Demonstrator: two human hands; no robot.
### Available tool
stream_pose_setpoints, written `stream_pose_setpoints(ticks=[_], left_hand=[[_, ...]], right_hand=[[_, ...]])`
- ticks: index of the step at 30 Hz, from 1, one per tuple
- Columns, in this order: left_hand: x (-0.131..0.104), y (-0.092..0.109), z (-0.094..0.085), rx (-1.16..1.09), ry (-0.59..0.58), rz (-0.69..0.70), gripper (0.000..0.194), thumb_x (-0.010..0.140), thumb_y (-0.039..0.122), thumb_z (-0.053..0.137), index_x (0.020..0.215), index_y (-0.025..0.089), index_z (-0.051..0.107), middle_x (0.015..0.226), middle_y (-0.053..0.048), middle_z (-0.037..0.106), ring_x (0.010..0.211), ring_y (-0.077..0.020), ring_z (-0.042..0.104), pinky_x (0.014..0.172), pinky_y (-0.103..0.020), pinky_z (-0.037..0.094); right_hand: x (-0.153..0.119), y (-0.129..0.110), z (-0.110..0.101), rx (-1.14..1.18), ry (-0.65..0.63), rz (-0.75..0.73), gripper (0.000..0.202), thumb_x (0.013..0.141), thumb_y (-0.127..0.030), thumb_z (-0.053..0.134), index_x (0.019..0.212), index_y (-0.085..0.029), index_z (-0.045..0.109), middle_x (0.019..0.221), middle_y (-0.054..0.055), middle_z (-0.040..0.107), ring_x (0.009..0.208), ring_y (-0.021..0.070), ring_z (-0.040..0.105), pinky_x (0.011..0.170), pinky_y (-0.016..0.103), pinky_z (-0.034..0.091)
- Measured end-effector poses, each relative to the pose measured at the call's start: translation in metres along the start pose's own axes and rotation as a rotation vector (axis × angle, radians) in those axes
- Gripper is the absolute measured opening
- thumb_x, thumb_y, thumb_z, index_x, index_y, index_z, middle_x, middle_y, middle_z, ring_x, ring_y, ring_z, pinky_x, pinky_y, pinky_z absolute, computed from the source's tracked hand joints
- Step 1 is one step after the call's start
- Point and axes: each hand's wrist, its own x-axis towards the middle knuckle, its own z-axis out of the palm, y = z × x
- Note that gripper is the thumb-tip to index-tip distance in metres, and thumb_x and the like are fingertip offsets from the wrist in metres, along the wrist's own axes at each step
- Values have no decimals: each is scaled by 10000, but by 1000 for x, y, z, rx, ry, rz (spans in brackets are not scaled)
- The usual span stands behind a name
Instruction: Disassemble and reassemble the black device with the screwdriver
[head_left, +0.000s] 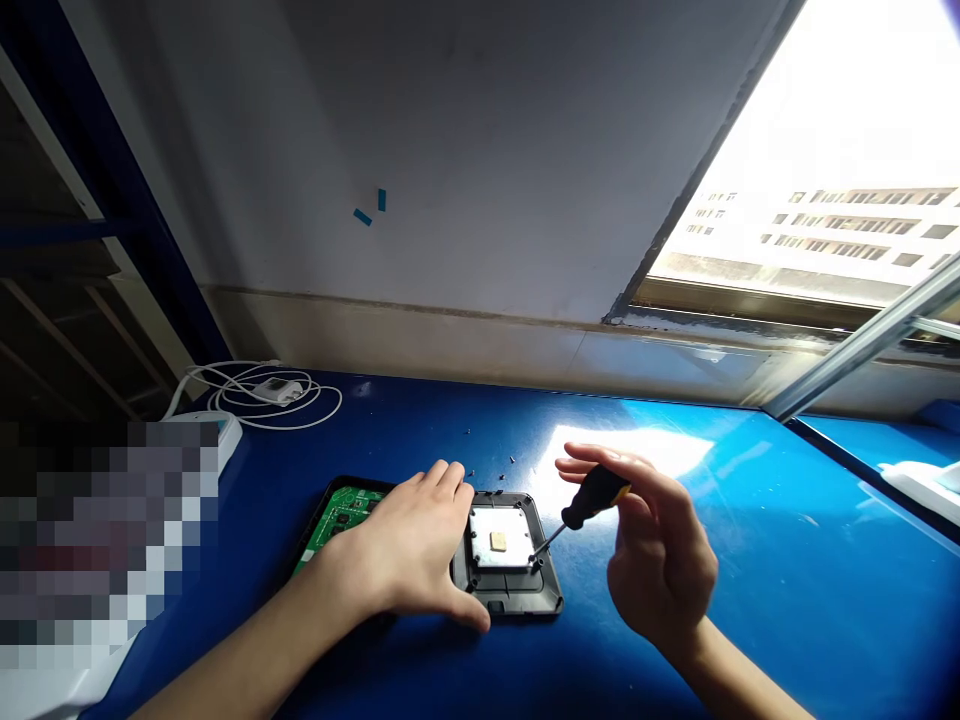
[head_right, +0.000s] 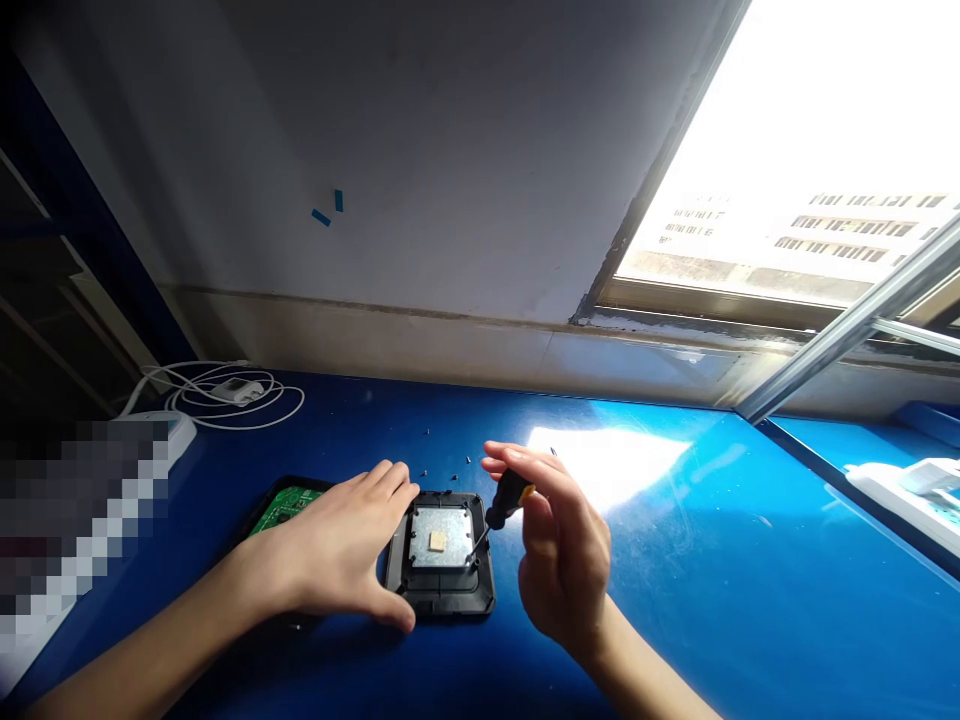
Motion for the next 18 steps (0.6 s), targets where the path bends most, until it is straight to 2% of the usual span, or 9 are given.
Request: stream_pose_setpoints(ticks=[1, 3, 7, 9, 13, 15, 18], left_hand=[[0, 0, 0, 0, 1, -1, 862, 664, 758, 760, 1250, 143, 615, 1374, -186, 562, 1309, -432, 498, 1046, -514, 497], [1, -1, 1, -3, 2, 1, 863, 663, 763, 756, 1252, 148, 613, 1377, -183, 561, 1321, -438, 484, 1047, -519, 494], [0, -1, 3, -4, 9, 5, 891, 655, 770, 756, 1270, 144, 602, 1390, -192, 553, 1328, -439, 480, 1057, -522, 488], [0, -2, 3, -2, 0, 6, 892, 659, 771, 753, 1276, 145, 598, 1395, -193, 551, 1328, -431, 485, 1062, -511, 485], [-1, -2, 3, -6, -8, 5, 890, 675, 786, 731, 1291, 160, 585, 1413, -185, 544, 1367, -436, 451, 1081, -515, 465], [-1, -2, 3, -10, -2, 2, 887, 670, 794, 728, 1284, 169, 588, 1420, -183, 540, 1376, -442, 439, 1082, -524, 461], [-1, -2, 2, -13, -2, 7, 883, 665, 790, 736, 1272, 166, 593, 1405, -184, 545, 1356, -440, 456, 1069, -521, 474]], right_hand=[[0, 0, 0, 23, -10, 15, 394, 1066, -122, 387, 1378, -253, 591, 1294, 122, 684, 1035, 250, 743, 808, 493, 653], [0, 1, 1, 35, -24, 4, 351, 1057, -161, 463, 1368, -260, 591, 1310, 118, 663, 1055, 265, 742, 830, 519, 653], [3, 5, 2, -64, 47, -62, 404, 917, -77, 692, 1266, -275, 642, 1116, 47, 611, 898, 199, 726, 724, 412, 665], [4, 6, 2, -77, 74, -39, 369, 943, -52, 629, 1247, -261, 646, 1073, 42, 618, 863, 180, 718, 689, 378, 655], [4, 8, 1, 58, 55, 56, 340, 1041, -104, 408, 1280, -238, 609, 1113, 69, 693, 876, 189, 749, 715, 398, 653], [5, 8, 0, 83, 48, 71, 317, 1038, -123, 428, 1270, -238, 611, 1144, 72, 683, 876, 193, 752, 723, 408, 652], [6, 10, 0, 13, 57, 12, 330, 959, -105, 609, 1254, -251, 634, 1107, 43, 619, 838, 178, 730, 700, 390, 648]])
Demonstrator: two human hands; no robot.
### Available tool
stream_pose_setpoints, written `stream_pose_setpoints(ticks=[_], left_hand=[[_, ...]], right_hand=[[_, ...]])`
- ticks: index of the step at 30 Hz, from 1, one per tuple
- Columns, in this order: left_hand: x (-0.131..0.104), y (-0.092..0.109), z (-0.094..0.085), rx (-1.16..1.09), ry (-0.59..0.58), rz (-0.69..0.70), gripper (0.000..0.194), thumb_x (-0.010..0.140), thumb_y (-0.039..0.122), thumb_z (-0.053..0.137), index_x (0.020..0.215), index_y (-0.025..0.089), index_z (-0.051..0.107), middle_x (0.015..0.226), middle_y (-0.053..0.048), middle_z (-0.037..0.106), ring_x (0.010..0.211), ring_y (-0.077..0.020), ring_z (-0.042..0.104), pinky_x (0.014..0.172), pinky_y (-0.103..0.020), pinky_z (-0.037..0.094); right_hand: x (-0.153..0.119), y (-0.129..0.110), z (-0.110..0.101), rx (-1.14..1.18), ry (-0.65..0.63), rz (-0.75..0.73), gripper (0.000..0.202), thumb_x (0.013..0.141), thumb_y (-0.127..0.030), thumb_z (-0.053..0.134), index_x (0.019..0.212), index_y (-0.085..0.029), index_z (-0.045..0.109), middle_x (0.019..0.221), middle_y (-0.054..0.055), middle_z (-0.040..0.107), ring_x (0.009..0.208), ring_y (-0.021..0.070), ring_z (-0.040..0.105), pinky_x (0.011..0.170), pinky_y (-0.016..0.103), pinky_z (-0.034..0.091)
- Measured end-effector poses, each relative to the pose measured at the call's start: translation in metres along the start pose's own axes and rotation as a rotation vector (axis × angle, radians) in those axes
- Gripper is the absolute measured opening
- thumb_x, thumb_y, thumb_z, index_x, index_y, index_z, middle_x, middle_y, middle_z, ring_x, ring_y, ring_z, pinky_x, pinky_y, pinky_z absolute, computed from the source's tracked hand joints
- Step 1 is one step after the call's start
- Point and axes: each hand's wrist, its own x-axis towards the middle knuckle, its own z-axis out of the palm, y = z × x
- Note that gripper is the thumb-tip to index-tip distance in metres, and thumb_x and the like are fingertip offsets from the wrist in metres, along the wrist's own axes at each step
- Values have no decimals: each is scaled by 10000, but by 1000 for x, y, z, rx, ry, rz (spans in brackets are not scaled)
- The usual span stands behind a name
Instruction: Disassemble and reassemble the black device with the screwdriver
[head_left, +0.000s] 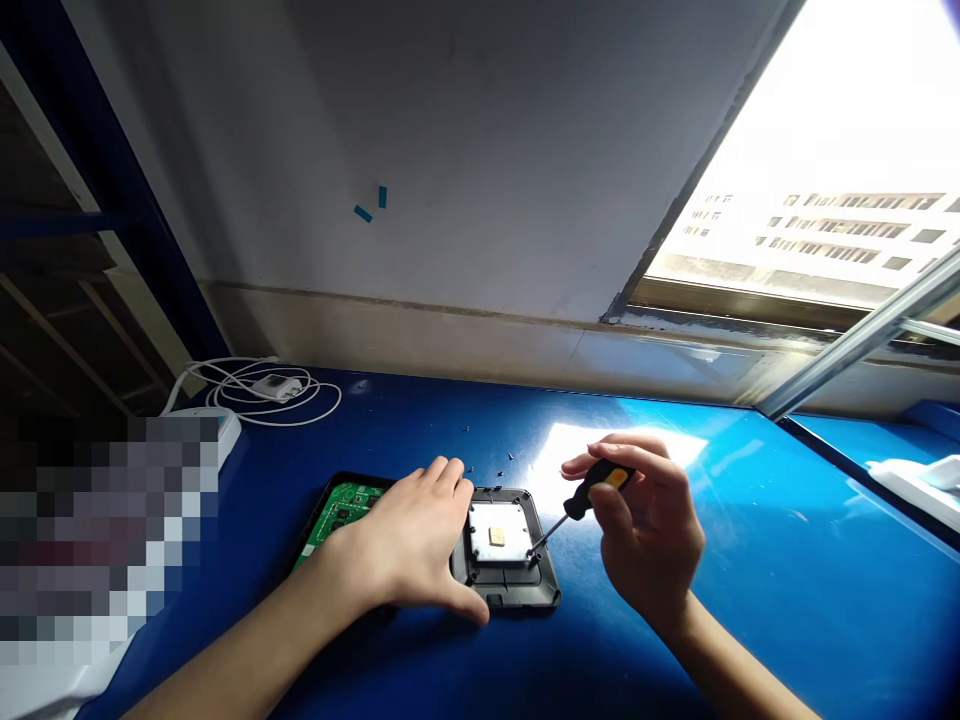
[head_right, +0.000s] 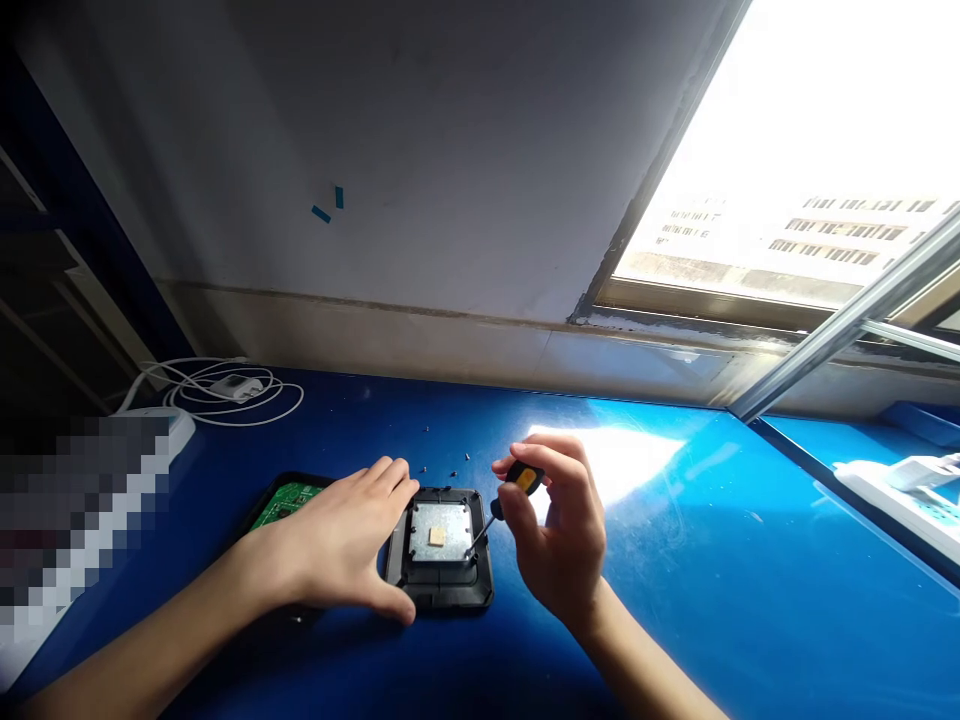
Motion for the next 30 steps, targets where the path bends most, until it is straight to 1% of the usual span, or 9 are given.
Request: stream_pose_setpoints(ticks=[3, 7, 9, 13, 16, 22, 26, 28, 30], left_hand=[[0, 2, -2, 10, -9, -1, 858, 669, 756, 764, 1258, 154, 600, 1386, -182, 556, 1309, -420, 500, 1060, -503, 486], [0, 2, -2, 23, -5, -2, 842, 678, 749, 762, 1253, 155, 603, 1394, -184, 551, 1324, -425, 486, 1060, -504, 490], [0, 1, 0, 22, 3, 0, 845, 683, 765, 745, 1250, 156, 603, 1387, -184, 550, 1325, -427, 482, 1056, -514, 492], [1, 0, 1, 14, 23, 9, 879, 635, 767, 787, 1220, 133, 617, 1328, -186, 567, 1248, -413, 523, 1028, -528, 514], [1, 1, 0, 10, 26, 8, 868, 619, 747, 817, 1202, 134, 623, 1266, -163, 585, 1187, -394, 550, 1007, -525, 526], [1, 1, 0, 12, 2, 7, 882, 675, 759, 757, 1279, 136, 596, 1395, -194, 541, 1329, -434, 474, 1072, -528, 482], [2, 0, 0, 11, -8, -4, 916, 662, 764, 764, 1293, 121, 597, 1412, -206, 535, 1332, -432, 479, 1069, -518, 491], [2, 0, 0, 14, -3, -6, 924, 656, 766, 764, 1292, 117, 601, 1405, -207, 540, 1325, -429, 486, 1073, -521, 490], [2, 0, 0, 16, -4, -9, 918, 664, 763, 754, 1299, 119, 600, 1402, -205, 542, 1326, -427, 488, 1081, -526, 484]], right_hand=[[-1, 0, 1, -80, 27, -31, 392, 903, -47, 676, 1234, -258, 661, 1052, 27, 616, 813, 169, 714, 669, 368, 643], [-4, -1, 2, 2, 21, 35, 360, 1023, -84, 457, 1297, -248, 624, 1129, 68, 707, 893, 203, 762, 726, 416, 664], [-4, -2, 3, 38, 19, 50, 364, 1044, -106, 410, 1317, -237, 611, 1169, 80, 717, 918, 212, 773, 755, 431, 665], [0, -1, 3, 8, 0, -29, 341, 991, -130, 589, 1305, -253, 633, 1156, 62, 654, 887, 201, 754, 739, 420, 663], [2, -2, 3, -77, 17, -66, 407, 923, -62, 676, 1272, -272, 668, 1066, 31, 622, 846, 177, 721, 692, 381, 658], [-4, -6, 5, 42, 9, 47, 397, 1056, -108, 402, 1371, -260, 591, 1269, 101, 690, 947, 209, 743, 703, 412, 671], [-3, -5, 2, 24, -19, -41, 342, 1018, -148, 549, 1326, -262, 643, 1199, 78, 637, 938, 213, 727, 718, 429, 672], [-2, -4, 1, -23, -21, -97, 389, 962, -98, 637, 1310, -268, 668, 1106, 53, 615, 898, 196, 707, 690, 398, 663], [-1, -4, 1, -34, -23, -107, 429, 959, -51, 615, 1327, -267, 665, 1089, 57, 644, 903, 198, 700, 689, 393, 656]])
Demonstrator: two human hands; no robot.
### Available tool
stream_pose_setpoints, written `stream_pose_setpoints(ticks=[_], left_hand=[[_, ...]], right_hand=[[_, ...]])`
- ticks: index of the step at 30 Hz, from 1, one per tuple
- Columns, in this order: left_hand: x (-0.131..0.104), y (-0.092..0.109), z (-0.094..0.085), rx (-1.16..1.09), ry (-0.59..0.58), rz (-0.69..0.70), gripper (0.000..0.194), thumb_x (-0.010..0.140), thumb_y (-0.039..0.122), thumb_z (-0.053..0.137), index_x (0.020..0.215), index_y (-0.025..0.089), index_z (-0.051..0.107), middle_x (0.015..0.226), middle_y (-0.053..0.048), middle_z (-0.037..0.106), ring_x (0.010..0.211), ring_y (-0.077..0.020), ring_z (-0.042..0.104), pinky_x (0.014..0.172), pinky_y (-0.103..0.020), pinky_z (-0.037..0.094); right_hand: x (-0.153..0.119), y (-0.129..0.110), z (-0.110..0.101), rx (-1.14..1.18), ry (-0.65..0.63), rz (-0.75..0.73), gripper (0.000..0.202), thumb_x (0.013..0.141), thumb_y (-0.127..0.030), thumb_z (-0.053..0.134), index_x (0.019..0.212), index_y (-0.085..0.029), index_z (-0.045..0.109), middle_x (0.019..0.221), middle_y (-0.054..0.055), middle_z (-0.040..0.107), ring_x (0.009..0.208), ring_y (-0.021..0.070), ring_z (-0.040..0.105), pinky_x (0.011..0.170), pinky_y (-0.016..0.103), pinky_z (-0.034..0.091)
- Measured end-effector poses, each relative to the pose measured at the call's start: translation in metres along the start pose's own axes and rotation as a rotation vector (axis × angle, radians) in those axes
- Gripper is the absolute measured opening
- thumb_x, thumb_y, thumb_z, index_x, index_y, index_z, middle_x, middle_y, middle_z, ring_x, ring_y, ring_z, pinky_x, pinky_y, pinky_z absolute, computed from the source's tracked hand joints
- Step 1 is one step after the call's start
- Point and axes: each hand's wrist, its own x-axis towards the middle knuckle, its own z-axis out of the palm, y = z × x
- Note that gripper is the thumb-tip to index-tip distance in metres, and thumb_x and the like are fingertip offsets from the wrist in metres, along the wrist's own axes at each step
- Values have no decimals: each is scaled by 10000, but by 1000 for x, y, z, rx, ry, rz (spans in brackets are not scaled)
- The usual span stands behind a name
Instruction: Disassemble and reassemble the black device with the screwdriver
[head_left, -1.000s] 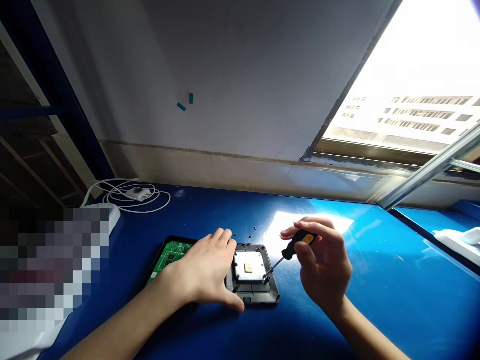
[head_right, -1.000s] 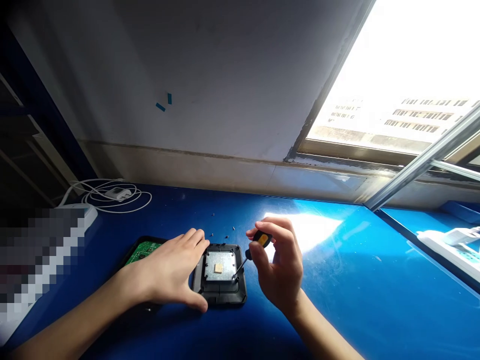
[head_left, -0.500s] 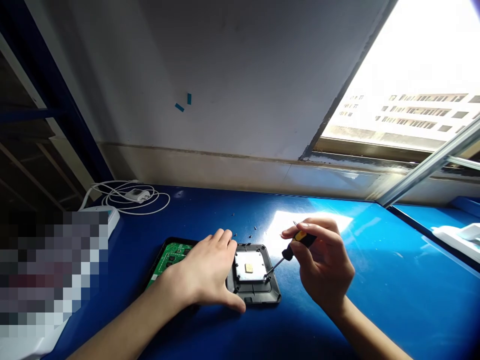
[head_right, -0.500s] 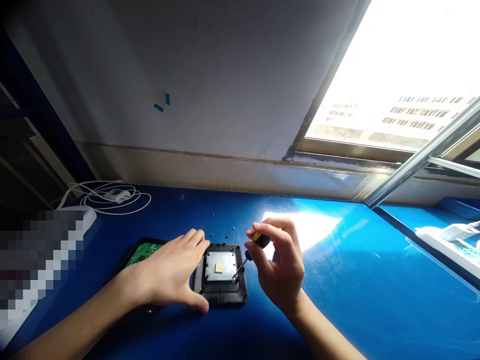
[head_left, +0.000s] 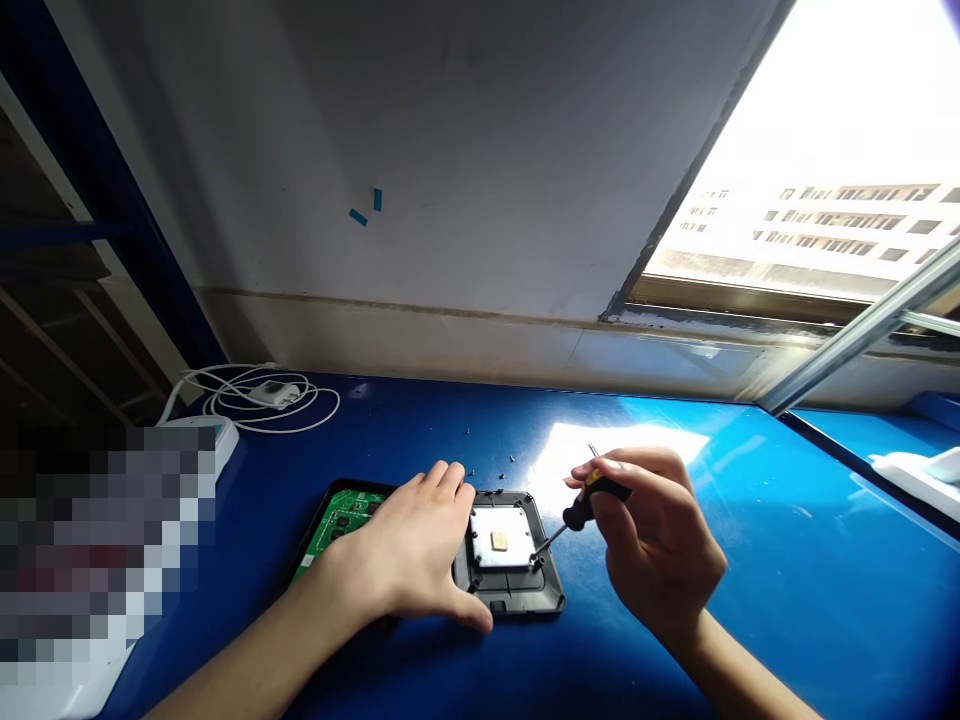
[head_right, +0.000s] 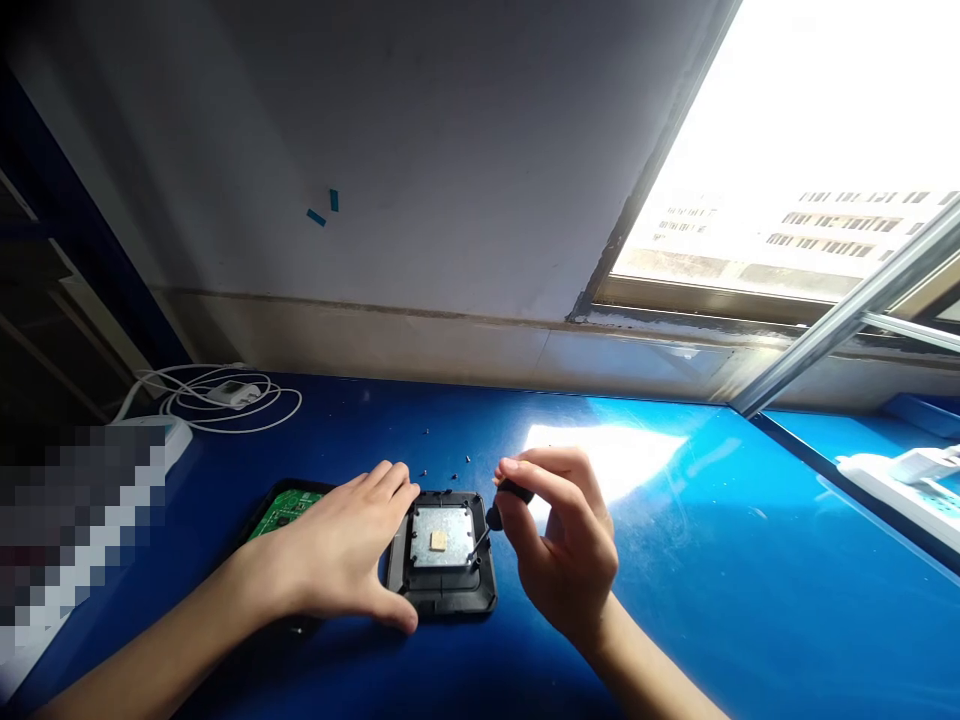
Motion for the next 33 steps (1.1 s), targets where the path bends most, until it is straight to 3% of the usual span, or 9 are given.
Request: stream_pose_setpoints(ticks=[5, 8, 10, 12, 16, 19, 22, 28, 33], left_hand=[[0, 1, 0, 2, -2, -13, 902, 661, 756, 761, 1299, 137, 601, 1415, -196, 535, 1341, -425, 480, 1094, -529, 477], [0, 1, 0, -2, 6, -5, 904, 661, 753, 759, 1294, 126, 603, 1397, -200, 543, 1318, -424, 497, 1074, -534, 492], [0, 1, 0, -6, 9, -2, 901, 658, 751, 762, 1282, 119, 610, 1378, -201, 554, 1296, -423, 513, 1054, -535, 505], [0, 0, 0, -2, 10, 2, 901, 661, 748, 763, 1282, 113, 610, 1386, -205, 551, 1302, -426, 509, 1057, -531, 503], [0, 0, -1, 1, -9, 2, 912, 683, 748, 749, 1315, 111, 591, 1425, -207, 531, 1350, -429, 475, 1098, -520, 472], [0, 1, -1, -6, -17, -2, 909, 682, 751, 746, 1319, 122, 588, 1439, -203, 526, 1370, -433, 460, 1109, -520, 460], [0, 1, 0, -11, -19, -12, 910, 670, 759, 747, 1315, 136, 591, 1456, -203, 517, 1387, -443, 443, 1107, -528, 458], [2, -1, 1, -19, -39, -20, 954, 677, 778, 726, 1350, 120, 570, 1476, -221, 497, 1393, -447, 437, 1129, -541, 428], [0, 0, 0, -30, -29, -20, 932, 667, 775, 738, 1327, 135, 584, 1468, -214, 507, 1395, -457, 432, 1106, -555, 449]], right_hand=[[0, -2, -1, 101, -12, 52, 384, 1064, -129, 419, 1362, -247, 632, 1223, 105, 696, 1030, 248, 713, 764, 467, 657], [1, -1, -3, 46, -17, 14, 321, 1011, -166, 590, 1311, -255, 663, 1176, 80, 652, 962, 229, 708, 746, 446, 656], [0, -1, -3, -1, -5, -13, 388, 939, -90, 679, 1287, -262, 674, 1098, 49, 634, 897, 197, 695, 711, 399, 650], [-1, -2, -2, 15, 0, 14, 449, 945, -19, 619, 1320, -265, 645, 1096, 47, 655, 902, 186, 699, 711, 377, 647], [-2, -4, 1, 122, -15, 94, 433, 1038, -52, 402, 1377, -252, 585, 1231, 93, 675, 988, 205, 721, 770, 421, 654], [-1, -3, 0, 84, -30, 73, 390, 1009, -82, 514, 1337, -265, 617, 1210, 77, 622, 963, 205, 714, 749, 422, 654], [-1, 1, -1, -9, -13, 36, 483, 908, -27, 669, 1319, -279, 636, 1088, 33, 599, 894, 184, 697, 716, 392, 647], [-4, -1, -1, 67, 6, 134, 434, 1029, -54, 403, 1375, -248, 579, 1220, 90, 679, 961, 199, 731, 755, 416, 660], [-3, -2, -1, 17, 25, 29, 408, 946, -80, 629, 1311, -263, 642, 1117, 43, 569, 872, 176, 706, 702, 386, 654]])
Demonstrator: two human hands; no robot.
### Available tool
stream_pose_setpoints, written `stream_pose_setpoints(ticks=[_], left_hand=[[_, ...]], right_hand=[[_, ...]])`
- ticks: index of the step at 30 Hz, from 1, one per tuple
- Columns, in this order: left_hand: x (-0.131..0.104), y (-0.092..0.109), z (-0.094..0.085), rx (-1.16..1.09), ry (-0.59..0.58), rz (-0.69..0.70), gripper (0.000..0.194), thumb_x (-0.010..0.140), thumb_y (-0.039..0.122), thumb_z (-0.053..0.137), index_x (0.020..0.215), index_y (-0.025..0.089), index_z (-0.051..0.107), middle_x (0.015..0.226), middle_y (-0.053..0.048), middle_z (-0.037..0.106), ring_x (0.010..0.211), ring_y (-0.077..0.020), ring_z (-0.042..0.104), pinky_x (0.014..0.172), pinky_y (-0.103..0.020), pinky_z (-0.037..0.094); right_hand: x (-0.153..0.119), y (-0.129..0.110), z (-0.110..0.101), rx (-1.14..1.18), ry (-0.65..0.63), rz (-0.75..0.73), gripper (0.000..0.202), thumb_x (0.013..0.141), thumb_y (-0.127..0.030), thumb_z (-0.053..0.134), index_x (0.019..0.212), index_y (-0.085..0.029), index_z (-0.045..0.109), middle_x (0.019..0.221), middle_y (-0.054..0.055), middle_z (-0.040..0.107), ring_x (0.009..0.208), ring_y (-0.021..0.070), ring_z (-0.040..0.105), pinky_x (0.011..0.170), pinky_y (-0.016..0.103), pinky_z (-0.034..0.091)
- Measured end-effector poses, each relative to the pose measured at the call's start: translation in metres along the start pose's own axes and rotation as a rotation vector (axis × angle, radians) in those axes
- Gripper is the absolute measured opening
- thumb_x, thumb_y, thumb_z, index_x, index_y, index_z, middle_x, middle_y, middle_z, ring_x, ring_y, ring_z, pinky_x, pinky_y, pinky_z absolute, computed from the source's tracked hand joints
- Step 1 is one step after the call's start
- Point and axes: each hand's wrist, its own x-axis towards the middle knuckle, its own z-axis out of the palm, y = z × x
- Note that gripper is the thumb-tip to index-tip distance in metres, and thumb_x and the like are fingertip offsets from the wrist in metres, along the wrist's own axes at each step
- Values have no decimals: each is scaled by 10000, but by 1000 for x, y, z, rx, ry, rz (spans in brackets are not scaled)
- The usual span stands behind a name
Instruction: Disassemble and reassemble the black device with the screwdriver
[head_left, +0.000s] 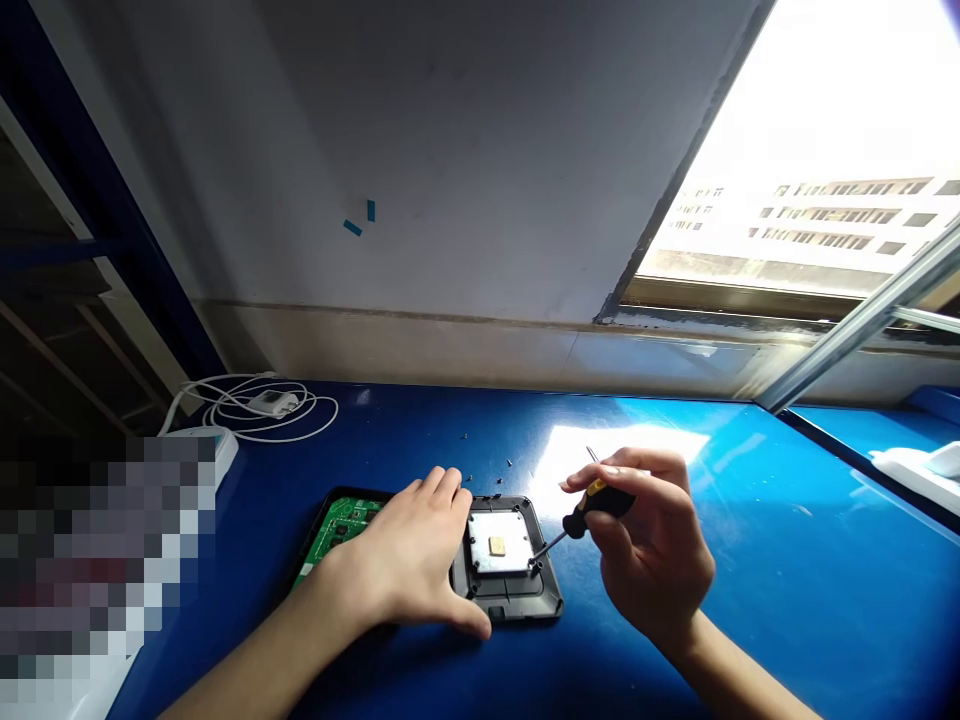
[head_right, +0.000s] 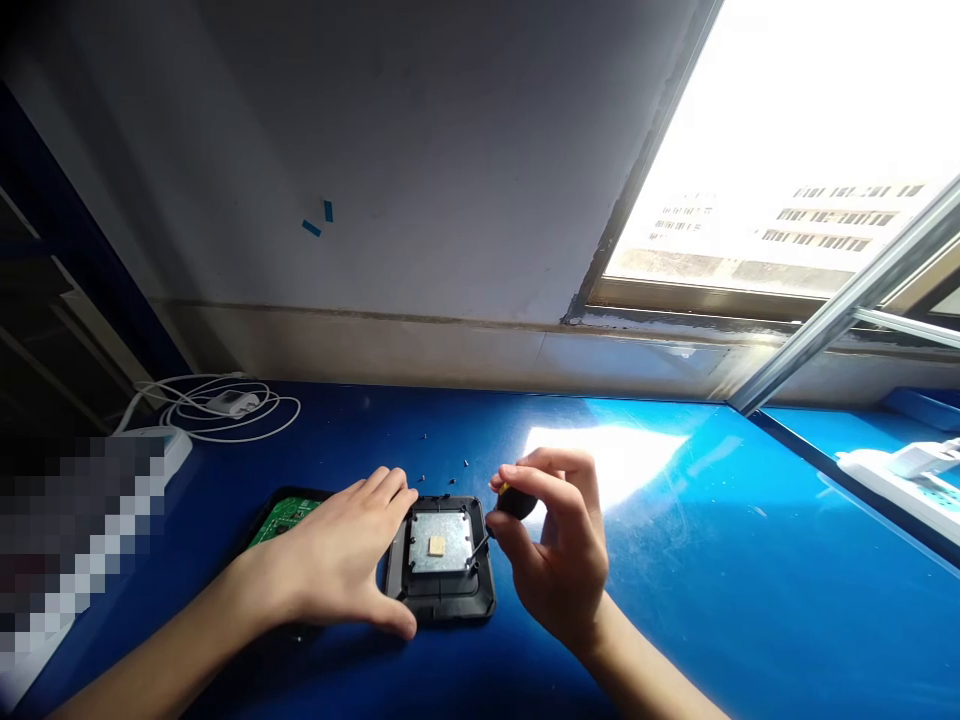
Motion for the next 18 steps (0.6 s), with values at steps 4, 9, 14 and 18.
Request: stream_pose_setpoints(ticks=[4, 9, 14, 18], left_hand=[[-1, 1, -2, -4, -2, 0, 919, 668, 761, 746, 1317, 128, 591, 1472, -217, 504, 1402, -462, 425, 1111, -557, 446], [-1, 2, -2, -2, -13, -12, 930, 674, 760, 735, 1345, 137, 572, 1485, -212, 499, 1410, -452, 420, 1131, -554, 428], [-1, 1, 0, -13, 11, -2, 909, 659, 768, 738, 1322, 164, 587, 1473, -199, 513, 1410, -452, 423, 1113, -548, 445], [-2, 1, 0, -16, 4, -6, 913, 657, 773, 738, 1325, 171, 583, 1465, -192, 520, 1397, -445, 436, 1114, -541, 440]], right_hand=[[-1, 2, 1, -4, -16, 24, 453, 982, -24, 529, 1358, -260, 616, 1119, 62, 650, 875, 173, 709, 675, 359, 646], [0, 1, 1, 51, -14, 41, 398, 1040, -108, 432, 1356, -263, 619, 1239, 100, 649, 936, 204, 727, 709, 412, 661], [1, 2, 0, -62, 8, -42, 429, 932, -90, 667, 1309, -296, 669, 1040, 45, 632, 834, 192, 713, 642, 366, 641], [-2, 1, 1, 35, -11, 43, 440, 1037, -81, 435, 1394, -282, 596, 1219, 102, 695, 931, 214, 740, 720, 429, 661]])
